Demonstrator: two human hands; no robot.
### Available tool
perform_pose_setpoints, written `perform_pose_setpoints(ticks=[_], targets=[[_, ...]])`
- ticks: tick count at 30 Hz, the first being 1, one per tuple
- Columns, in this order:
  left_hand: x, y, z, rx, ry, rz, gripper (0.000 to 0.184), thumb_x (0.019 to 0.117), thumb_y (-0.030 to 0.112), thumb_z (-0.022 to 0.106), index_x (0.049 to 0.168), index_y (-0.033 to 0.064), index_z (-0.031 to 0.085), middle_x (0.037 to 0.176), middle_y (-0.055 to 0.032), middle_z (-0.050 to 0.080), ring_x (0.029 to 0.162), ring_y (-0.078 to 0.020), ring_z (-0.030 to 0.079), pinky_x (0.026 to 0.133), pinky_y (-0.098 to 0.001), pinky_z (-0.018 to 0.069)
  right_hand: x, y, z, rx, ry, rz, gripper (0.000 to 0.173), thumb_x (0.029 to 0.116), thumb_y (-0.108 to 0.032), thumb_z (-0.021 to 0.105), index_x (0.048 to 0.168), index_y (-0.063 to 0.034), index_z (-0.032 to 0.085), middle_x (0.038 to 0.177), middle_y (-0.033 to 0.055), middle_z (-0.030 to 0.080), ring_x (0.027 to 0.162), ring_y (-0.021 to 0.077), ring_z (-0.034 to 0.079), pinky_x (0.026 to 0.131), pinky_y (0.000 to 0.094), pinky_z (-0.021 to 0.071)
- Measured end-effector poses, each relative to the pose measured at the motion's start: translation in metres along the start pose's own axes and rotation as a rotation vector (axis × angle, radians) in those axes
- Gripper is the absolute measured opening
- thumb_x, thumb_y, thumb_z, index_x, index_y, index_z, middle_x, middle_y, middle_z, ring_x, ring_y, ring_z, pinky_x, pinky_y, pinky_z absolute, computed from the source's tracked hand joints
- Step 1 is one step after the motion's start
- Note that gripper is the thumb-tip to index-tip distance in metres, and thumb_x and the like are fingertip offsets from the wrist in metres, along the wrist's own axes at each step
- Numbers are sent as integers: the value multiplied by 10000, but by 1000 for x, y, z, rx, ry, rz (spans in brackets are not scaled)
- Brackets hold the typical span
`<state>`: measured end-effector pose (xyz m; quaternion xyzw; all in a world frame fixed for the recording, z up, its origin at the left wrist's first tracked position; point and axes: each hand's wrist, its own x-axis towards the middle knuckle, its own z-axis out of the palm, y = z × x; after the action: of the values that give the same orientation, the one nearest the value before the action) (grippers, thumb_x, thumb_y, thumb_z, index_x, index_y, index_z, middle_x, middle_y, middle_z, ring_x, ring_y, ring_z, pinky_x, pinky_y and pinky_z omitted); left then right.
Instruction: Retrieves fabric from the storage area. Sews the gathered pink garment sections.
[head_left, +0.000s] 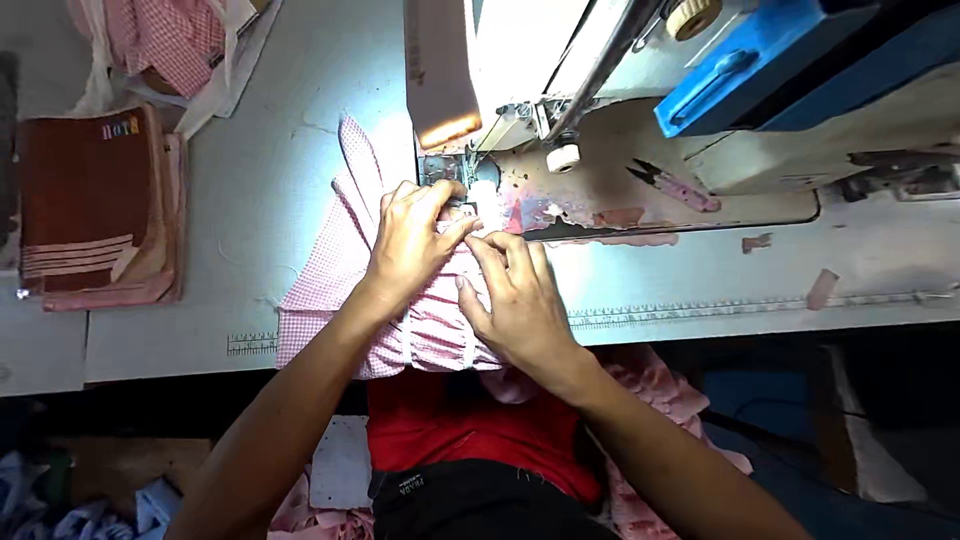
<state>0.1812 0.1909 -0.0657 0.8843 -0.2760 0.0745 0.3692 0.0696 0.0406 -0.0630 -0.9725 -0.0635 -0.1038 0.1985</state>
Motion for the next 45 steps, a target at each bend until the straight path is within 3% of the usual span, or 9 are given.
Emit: perform_pose_setpoints(ticks=[5, 7, 11, 16, 22, 27, 31, 36, 45], targets=[[0, 1, 3, 19, 6, -36, 165, 948, 312, 731, 1001, 164, 781, 869, 15, 708, 976, -183, 625, 939, -407, 441, 9, 8, -1, -56, -44, -86, 522, 1012, -361, 488, 1406, -39, 607, 1392, 151, 594, 1134, 342, 566, 909, 456, 471], [2, 3, 4, 47, 17, -61, 165, 955, 330, 721, 1010, 204, 814, 910, 10, 708, 1018, -187, 612, 943, -392, 434, 15, 13, -1, -84, -45, -127, 522, 1018, -364, 475, 1388, -26, 624, 1417, 150, 598, 1121, 342, 580, 906, 453, 470], [12, 2, 10, 84, 74, -60, 161, 952, 314, 719, 1033, 185, 773, 887, -8, 665, 953, -196, 605, 901, -397, 444, 30, 22, -1, -116, -42, -166, 502, 1023, -352, 462, 1357, -22, 642, 1431, 141, 598, 1092, 340, 587, 880, 460, 459], [16, 2, 11, 147, 32, -38, 177, 989, 302, 673, 975, 193, 811, 874, 0, 704, 961, -192, 625, 943, -406, 436, 36, 22, -3, -117, -76, -149, 485, 1024, -346, 469, 1346, -26, 641, 1436, 149, 580, 1101, 355, 569, 874, 475, 457], [-1, 8, 12, 130, 60, 28, 180, 980, 241, 670, 1112, 190, 782, 926, -9, 688, 944, -173, 634, 865, -381, 469, 21, 24, -4, -80, -46, -172, 458, 1009, -342, 487, 1289, -31, 674, 1376, 140, 616, 1093, 325, 578, 896, 446, 465], [-11, 16, 6, 83, 13, -14, 122, 967, 237, 705, 976, 171, 807, 914, 4, 716, 990, -166, 641, 897, -358, 477, 13, 22, -5, -53, -28, -200, 407, 1005, -331, 517, 1196, -23, 704, 1336, 150, 642, 1087, 325, 597, 878, 435, 477], [-13, 17, 5, 65, 26, -6, 102, 953, 205, 734, 961, 161, 825, 925, 3, 748, 996, -145, 654, 861, -301, 483, 12, 23, -5, -61, -28, -209, 426, 1011, -330, 506, 1218, -18, 708, 1346, 146, 648, 1069, 326, 600, 867, 435, 473], [14, 5, 9, 114, 22, 2, 157, 984, 252, 693, 976, 164, 823, 974, -1, 766, 1054, -163, 664, 921, -317, 486, 32, 22, -3, -127, -65, -152, 460, 1025, -339, 470, 1290, -17, 665, 1402, 164, 604, 1064, 352, 594, 839, 461, 478], [28, -2, 12, 118, 69, 33, 171, 971, 270, 712, 919, 145, 816, 910, -23, 736, 971, -154, 642, 872, -298, 459, 42, 17, -5, -178, -74, -102, 474, 1036, -341, 440, 1310, -17, 651, 1443, 158, 572, 1084, 364, 574, 827, 480, 469]])
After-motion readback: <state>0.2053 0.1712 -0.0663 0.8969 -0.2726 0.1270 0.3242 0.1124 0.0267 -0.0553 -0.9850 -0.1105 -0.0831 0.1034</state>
